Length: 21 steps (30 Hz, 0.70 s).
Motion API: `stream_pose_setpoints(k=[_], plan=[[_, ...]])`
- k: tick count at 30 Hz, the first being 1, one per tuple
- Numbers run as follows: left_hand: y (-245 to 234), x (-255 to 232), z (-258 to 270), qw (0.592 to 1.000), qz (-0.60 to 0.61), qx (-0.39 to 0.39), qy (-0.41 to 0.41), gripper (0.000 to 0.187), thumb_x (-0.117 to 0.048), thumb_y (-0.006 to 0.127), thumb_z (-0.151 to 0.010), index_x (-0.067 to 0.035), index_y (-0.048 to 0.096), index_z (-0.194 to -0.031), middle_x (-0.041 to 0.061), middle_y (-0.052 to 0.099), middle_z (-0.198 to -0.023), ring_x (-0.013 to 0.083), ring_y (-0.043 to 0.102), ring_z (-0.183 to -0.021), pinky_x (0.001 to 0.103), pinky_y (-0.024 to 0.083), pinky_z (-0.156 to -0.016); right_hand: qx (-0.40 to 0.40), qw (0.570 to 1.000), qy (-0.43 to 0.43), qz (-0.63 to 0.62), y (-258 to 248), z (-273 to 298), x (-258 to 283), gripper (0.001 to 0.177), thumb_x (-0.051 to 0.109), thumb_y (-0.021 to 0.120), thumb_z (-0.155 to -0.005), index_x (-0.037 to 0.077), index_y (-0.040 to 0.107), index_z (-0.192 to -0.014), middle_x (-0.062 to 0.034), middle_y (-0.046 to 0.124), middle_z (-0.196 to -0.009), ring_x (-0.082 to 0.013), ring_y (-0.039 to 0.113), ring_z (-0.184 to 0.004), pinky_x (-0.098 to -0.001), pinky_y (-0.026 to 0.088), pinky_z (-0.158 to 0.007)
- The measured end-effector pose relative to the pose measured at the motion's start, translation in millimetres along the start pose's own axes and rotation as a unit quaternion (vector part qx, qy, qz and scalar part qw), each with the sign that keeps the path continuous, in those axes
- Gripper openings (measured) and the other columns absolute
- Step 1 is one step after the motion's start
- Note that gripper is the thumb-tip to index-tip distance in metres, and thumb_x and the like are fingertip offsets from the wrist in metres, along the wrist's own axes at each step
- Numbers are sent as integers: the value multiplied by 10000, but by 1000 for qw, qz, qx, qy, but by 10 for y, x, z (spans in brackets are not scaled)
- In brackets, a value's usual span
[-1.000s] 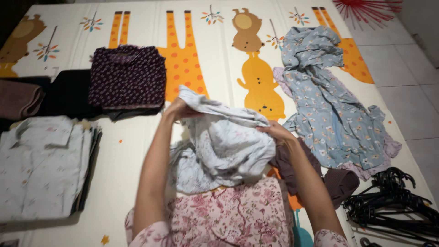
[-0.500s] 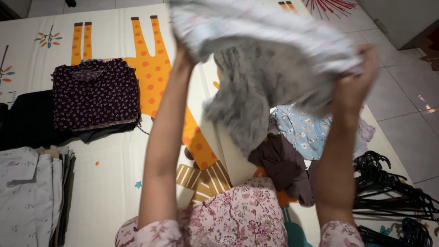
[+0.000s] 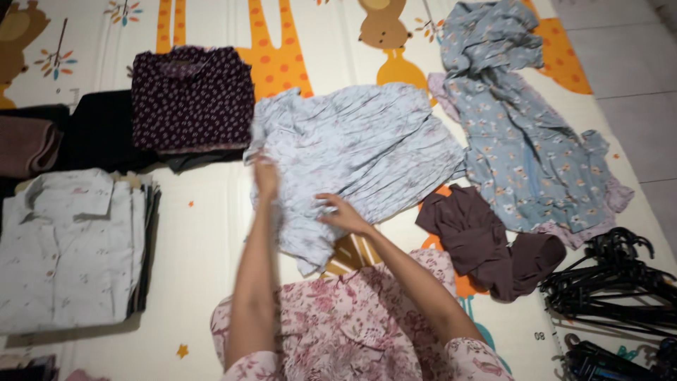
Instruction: The person folds a dark patterned dress on a floor mat, smoothing and aligning the fabric before stacking it. Then the person picks up a light patterned dress, turns it inside out, and begins folding it.
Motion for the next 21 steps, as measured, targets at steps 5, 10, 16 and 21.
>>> stream_pose_setpoints(k=[5,10,16,21], plan=[[705,-304,1325,967,-121,204,97,199,-86,617,-897,-39,697,-1073,205,645,-1067,387,622,-1015,469,495,-899,-161,965,53,201,-502,403,-754,376,21,679,-781,86,678,-1151,-101,661,-1189,-234,699,-1063,-370,580,-953],[696,-644,2197,919,-201,311,134,314,-315,756,-879,-39,643,-977,179,605,-1006,386,567,-998,480,467,-863,-172,914,27,366,-712,760,-639,194,65,795,-813,101,727,-991,-113,678,-1072,-335,628,-1042,-448,505,-901],[599,-542,2497,900,-231,303,213,313,-238,751,-809,-60,627,-1035,153,595,-1033,360,551,-1006,466,465,-846,-167,915,-37,365,-640,934,-403,340,149,836,-726,126,738,-1050,-128,626,-1055,-355,587,-1012,-445,490,-879],[613,-540,2480,904,-185,332,197,298,-24,611,-912,-56,558,-1203,139,622,-1102,337,588,-1081,434,499,-951,-165,881,-68,438,-558,964,-288,229,158,800,-779,153,694,-981,-90,664,-1052,-320,605,-1063,-449,446,-954]])
Point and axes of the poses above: each hand's wrist, its own z-axis away from the middle knuckle, its own y-axis out of the palm, x = y × z, the point moved 5 cm from there along -z, towards the middle knuckle
